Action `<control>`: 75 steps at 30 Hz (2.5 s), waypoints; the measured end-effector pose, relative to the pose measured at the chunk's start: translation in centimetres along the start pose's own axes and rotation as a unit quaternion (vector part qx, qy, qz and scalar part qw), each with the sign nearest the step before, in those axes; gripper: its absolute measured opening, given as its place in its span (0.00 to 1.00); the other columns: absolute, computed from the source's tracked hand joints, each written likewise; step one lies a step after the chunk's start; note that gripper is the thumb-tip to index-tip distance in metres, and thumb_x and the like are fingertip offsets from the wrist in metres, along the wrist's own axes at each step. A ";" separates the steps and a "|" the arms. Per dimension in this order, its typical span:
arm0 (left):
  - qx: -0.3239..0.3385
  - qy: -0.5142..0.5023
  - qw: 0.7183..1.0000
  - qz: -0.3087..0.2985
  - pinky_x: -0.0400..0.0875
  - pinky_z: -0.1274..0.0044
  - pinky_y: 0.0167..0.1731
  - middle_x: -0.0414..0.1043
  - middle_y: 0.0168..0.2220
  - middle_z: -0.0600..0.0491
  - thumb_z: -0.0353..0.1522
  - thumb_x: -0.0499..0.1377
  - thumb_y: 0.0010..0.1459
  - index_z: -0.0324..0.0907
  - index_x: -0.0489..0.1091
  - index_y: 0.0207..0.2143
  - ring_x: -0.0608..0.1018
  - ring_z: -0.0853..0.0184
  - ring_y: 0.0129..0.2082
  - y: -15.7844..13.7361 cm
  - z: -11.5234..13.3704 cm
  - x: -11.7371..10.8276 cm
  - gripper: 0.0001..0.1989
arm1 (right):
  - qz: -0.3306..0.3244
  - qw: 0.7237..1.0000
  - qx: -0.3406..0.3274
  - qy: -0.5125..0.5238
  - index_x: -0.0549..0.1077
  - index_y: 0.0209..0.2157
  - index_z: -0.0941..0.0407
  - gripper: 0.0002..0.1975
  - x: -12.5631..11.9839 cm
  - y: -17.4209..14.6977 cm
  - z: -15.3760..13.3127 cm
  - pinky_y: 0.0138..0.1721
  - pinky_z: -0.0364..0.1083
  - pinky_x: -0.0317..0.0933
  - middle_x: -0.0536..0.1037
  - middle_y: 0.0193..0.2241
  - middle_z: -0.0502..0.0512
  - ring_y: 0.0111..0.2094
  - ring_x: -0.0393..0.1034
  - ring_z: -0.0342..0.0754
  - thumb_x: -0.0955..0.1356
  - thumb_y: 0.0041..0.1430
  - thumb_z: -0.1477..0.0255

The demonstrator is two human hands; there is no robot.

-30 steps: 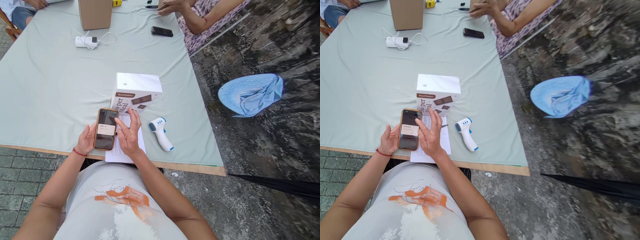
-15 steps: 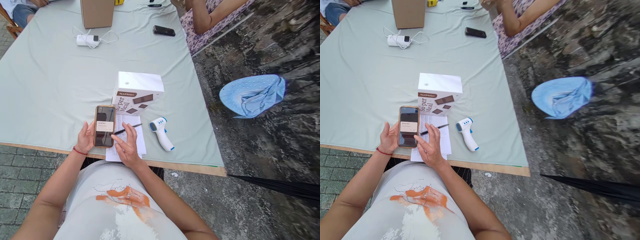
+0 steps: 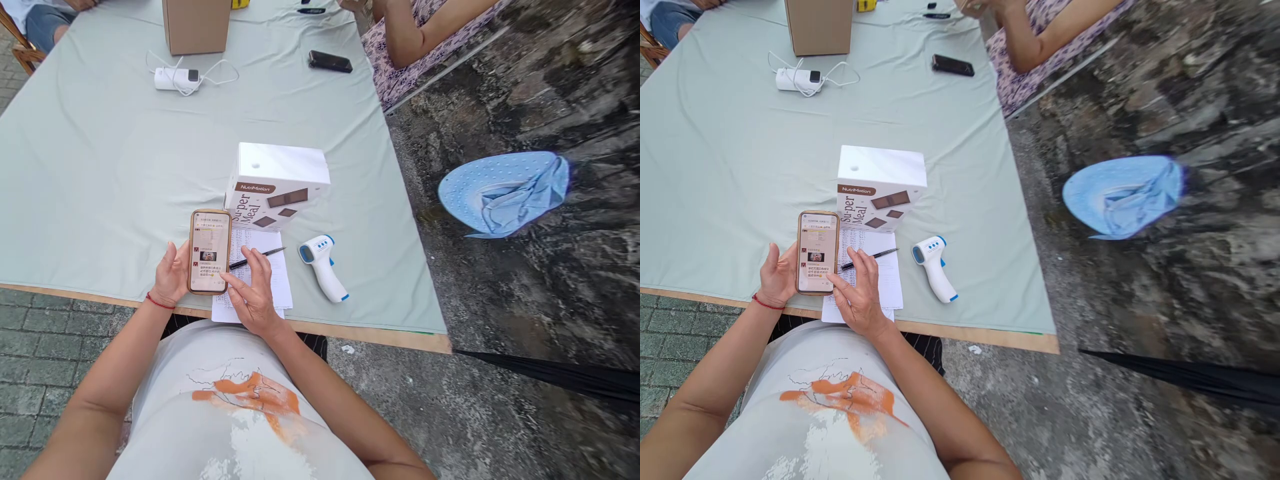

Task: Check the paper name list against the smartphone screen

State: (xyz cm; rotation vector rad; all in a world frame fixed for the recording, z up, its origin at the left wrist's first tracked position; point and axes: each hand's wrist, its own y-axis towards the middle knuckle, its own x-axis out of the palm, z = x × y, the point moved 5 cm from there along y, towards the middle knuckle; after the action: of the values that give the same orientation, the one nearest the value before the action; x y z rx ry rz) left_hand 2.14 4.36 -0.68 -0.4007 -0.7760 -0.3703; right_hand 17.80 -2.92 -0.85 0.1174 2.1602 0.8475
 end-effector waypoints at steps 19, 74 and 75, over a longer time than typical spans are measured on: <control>-0.012 -0.021 1.000 0.018 0.63 0.56 0.64 0.72 0.60 0.41 0.56 0.54 0.61 0.40 0.68 0.62 0.67 0.44 0.66 -0.1 0.0 0.2 0.37 | 0.013 1.000 -0.012 -0.002 0.76 0.50 0.50 0.17 -0.4 0.4 -0.5 0.66 0.68 0.55 0.45 0.74 0.53 0.71 0.48 0.60 0.64 0.64 0.77; 0.002 0.016 1.000 0.009 0.61 0.55 0.65 0.73 0.59 0.40 0.56 0.58 0.57 0.37 0.72 0.55 0.64 0.43 0.68 0.0 0.2 0.1 0.36 | 0.015 1.000 0.010 0.013 0.76 0.53 0.48 0.19 -0.8 0.1 0.1 0.67 0.68 0.54 0.45 0.75 0.50 0.72 0.48 0.62 0.64 0.64 0.77; 0.000 0.013 1.000 0.010 0.61 0.55 0.65 0.73 0.59 0.40 0.56 0.58 0.57 0.37 0.72 0.55 0.64 0.43 0.68 0.0 0.2 0.1 0.36 | 0.016 1.000 0.010 0.014 0.76 0.53 0.48 0.19 -0.8 0.1 0.1 0.67 0.68 0.54 0.45 0.75 0.50 0.72 0.48 0.62 0.64 0.64 0.76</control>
State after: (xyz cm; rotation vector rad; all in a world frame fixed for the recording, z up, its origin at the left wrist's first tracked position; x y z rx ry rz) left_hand 2.11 4.44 -0.52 -0.4024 -0.7467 -0.3554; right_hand 18.40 -3.10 -0.29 0.1511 2.1984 0.8510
